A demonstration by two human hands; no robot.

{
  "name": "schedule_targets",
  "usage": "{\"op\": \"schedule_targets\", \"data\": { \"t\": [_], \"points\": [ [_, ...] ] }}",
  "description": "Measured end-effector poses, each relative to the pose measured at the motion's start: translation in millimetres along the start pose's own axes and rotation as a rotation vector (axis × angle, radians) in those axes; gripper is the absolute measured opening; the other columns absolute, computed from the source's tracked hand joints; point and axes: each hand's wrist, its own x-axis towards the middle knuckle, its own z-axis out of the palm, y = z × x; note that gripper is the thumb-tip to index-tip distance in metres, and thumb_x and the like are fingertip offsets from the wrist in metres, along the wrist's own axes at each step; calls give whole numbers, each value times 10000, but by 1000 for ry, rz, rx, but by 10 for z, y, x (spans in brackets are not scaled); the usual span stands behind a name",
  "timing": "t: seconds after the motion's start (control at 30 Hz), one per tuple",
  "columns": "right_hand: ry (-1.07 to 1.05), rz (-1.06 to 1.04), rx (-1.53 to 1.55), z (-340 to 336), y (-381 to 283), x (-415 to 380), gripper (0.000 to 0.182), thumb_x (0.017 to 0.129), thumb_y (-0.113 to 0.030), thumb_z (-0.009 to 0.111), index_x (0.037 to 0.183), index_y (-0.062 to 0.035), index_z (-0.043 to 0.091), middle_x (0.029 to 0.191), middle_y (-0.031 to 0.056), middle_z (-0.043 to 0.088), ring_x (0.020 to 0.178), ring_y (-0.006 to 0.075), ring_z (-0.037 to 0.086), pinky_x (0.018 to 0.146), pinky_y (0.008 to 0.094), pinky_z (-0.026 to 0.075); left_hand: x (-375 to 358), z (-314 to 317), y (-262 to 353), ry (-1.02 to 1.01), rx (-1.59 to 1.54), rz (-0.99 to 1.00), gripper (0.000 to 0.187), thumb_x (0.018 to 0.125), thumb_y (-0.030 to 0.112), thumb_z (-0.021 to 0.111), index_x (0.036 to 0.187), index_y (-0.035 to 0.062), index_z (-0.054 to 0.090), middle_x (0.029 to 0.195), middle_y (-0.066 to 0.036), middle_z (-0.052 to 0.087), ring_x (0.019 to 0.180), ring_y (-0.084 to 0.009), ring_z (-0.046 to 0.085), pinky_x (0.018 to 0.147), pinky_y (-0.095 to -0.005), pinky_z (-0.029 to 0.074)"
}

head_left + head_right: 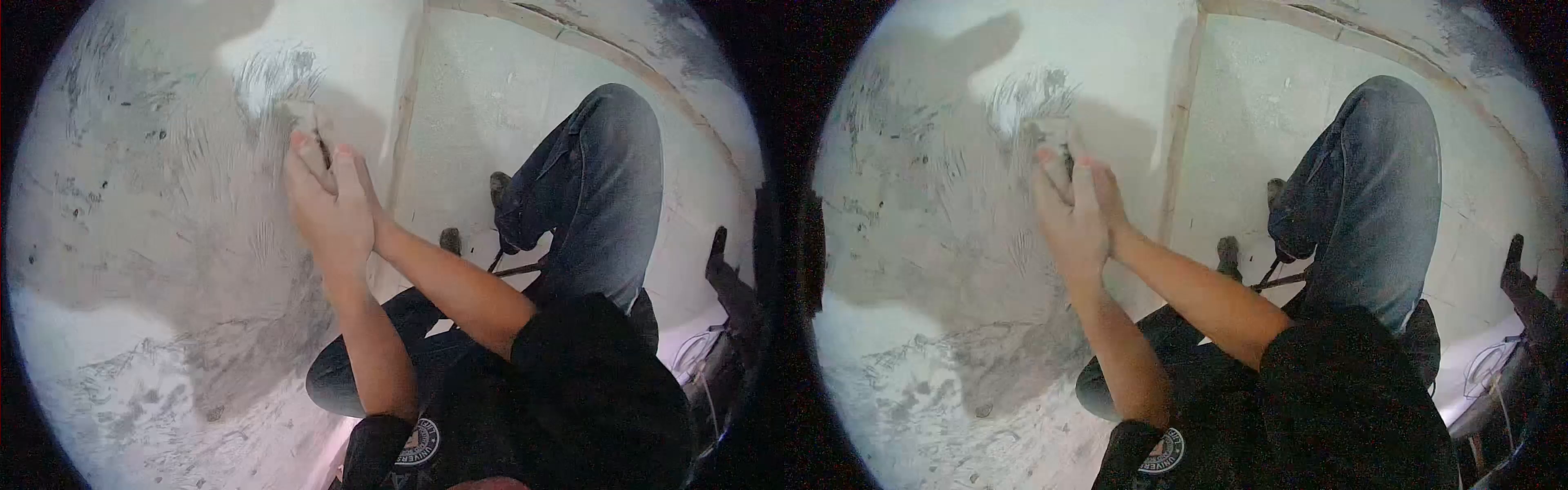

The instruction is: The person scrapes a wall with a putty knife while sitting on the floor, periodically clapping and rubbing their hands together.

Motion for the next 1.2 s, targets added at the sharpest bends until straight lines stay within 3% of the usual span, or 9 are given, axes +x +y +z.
{"op": "schedule_targets", "data": {
  "t": [0.2,0.3,0.33,0.4,0.43,0.5,0.73,0.93,1.2],
  "points": [
    [-109,131,-409,74,-92,90,372,945,-360,587,1027,2,607,870,207,669,821,413,625,755,494,468,47,-38,41,-57,-32,-157,550,984,305,575,1359,-82,461,1313,-259,561,1236,-362,536,1058,-414,390],
    [-154,362,-136,17,-519,103,379,950,-349,585,1041,18,595,898,240,647,829,424,600,773,489,454,-9,-100,85,9,-82,-151,542,991,310,567,1352,-81,462,1309,-256,566,1222,-360,547,1043,-408,402],
    [-149,362,-135,-6,-382,108,379,950,-349,585,1041,18,595,898,240,647,829,424,600,773,489,454,14,-49,74,5,-81,-148,542,991,310,567,1352,-81,462,1309,-256,566,1222,-360,547,1043,-408,402],
    [-54,-297,-474,-30,-194,96,260,967,-266,570,1076,-32,584,864,117,571,851,161,541,710,369,434,23,37,39,19,-25,-139,542,994,323,561,1344,-80,466,1306,-258,566,1224,-355,543,1042,-407,401],
    [-59,-297,-470,-1,-261,73,260,967,-266,570,1076,-32,584,864,117,571,851,161,541,710,369,434,2,-8,54,25,-22,-141,542,994,323,561,1344,-80,466,1306,-258,566,1224,-355,543,1042,-407,401],
    [-63,293,72,48,-462,74,391,965,-335,566,1100,32,557,963,286,644,869,417,615,783,461,468,12,-100,133,-29,-124,-183,554,996,330,553,1345,-90,456,1329,-272,540,1245,-360,524,1055,-407,385],
    [-173,295,-119,-36,-482,256,438,965,-325,572,1239,5,481,915,245,659,806,380,644,780,459,478,25,17,185,2,-98,-174,543,987,318,560,1343,-80,459,1319,-277,548,1236,-360,527,1040,-416,386],
    [-159,8,-213,-115,-363,294,431,964,-318,572,1209,26,486,895,241,661,791,366,658,772,465,485,81,77,202,-46,-96,-187,511,995,328,533,1308,-74,498,1290,-266,578,1228,-347,550,1025,-412,403],
    [-94,79,-160,-233,164,467,358,968,-296,578,1153,7,527,826,140,638,784,263,611,762,396,486,295,279,-31,-137,-140,-152,547,993,350,534,1330,-79,496,1299,-284,573,1245,-352,543,1045,-402,399]
  ]
}}
